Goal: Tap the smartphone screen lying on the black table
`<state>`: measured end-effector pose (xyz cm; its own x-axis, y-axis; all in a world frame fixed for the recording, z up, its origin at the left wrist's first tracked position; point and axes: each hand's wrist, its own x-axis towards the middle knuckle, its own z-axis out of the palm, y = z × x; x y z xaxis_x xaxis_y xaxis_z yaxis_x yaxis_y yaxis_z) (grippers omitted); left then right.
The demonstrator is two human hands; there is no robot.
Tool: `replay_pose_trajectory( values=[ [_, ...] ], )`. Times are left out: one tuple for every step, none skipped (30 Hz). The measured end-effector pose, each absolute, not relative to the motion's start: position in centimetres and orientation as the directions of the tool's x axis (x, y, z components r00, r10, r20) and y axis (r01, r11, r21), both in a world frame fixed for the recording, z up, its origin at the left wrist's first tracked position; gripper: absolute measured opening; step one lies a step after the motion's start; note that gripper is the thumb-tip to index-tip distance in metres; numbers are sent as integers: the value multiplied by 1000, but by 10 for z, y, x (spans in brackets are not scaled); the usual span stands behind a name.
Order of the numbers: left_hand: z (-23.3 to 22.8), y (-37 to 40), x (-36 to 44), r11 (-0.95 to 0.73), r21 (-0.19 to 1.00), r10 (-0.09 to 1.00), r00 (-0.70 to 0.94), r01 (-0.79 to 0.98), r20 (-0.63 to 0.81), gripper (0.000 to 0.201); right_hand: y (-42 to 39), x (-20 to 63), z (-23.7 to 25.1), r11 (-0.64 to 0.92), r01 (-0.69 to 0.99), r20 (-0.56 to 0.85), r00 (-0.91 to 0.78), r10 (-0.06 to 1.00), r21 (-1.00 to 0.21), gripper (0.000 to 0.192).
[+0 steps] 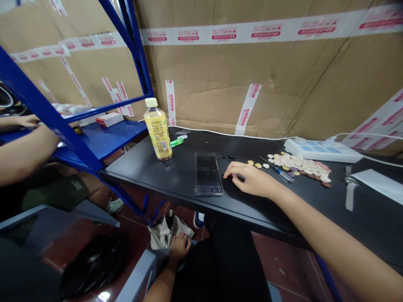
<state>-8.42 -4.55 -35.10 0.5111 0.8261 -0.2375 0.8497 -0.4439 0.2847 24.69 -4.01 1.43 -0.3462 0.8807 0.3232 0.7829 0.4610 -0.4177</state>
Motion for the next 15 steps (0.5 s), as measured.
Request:
replay_pose_trajectory(
  values=[
    [-351, -46, -84, -443, 284, 826, 510, 851, -239, 33, -40, 247, 14, 463, 781, 324, -347, 880, -418, 32],
    [-350, -46, -84, -442, 283, 826, 509, 851, -241, 33, -40, 247, 14, 463, 781, 325, -347, 879, -419, 32],
    [-350, -46, -84, -442, 282, 826, 509, 851, -243, 33, -40, 247, 14, 464, 780, 326, -348, 879, -420, 32],
    [-349, -46, -84, -443, 282, 825, 510, 851, -244, 33, -40, 248, 14, 465, 779, 327, -348, 879, -421, 32],
    [-348, -45, -84, -443, 282, 824, 511, 851, -246, 33, -40, 248, 14, 467, 778, 327, -350, 878, -421, 33],
    [-348, -45, -84, -444, 283, 823, 512, 850, -246, 33, -39, 248, 14, 469, 777, 329, -351, 877, -420, 33],
    [-348, -45, -83, -445, 284, 823, 513, 849, -246, 33, -39, 248, 14, 472, 775, 331, -354, 875, -419, 33],
    [-347, -45, -83, -445, 285, 822, 514, 849, -245, 33, -39, 248, 14, 475, 774, 333, -356, 873, -419, 34],
    [-347, -45, -83, -445, 285, 822, 514, 849, -244, 33, -39, 248, 14, 478, 773, 335, -357, 872, -418, 34],
    [-347, -45, -84, -445, 286, 823, 514, 849, -243, 33, -39, 249, 14, 479, 772, 337, -358, 871, -418, 35],
    [-346, -46, -84, -446, 286, 823, 514, 848, -242, 33, -39, 249, 14, 481, 771, 338, -359, 870, -417, 35],
    [-346, -46, -84, -446, 285, 823, 514, 849, -241, 33, -39, 249, 14, 481, 771, 339, -359, 869, -417, 35],
    [-346, -46, -84, -447, 284, 823, 514, 848, -241, 33, -39, 249, 14, 481, 771, 339, -360, 870, -418, 35],
    [-346, -46, -84, -448, 284, 823, 515, 848, -241, 34, -39, 249, 13, 482, 771, 339, -360, 869, -418, 36],
    [-346, -46, -84, -448, 283, 822, 515, 848, -242, 34, -39, 249, 13, 483, 770, 340, -360, 869, -418, 36]
  ],
)
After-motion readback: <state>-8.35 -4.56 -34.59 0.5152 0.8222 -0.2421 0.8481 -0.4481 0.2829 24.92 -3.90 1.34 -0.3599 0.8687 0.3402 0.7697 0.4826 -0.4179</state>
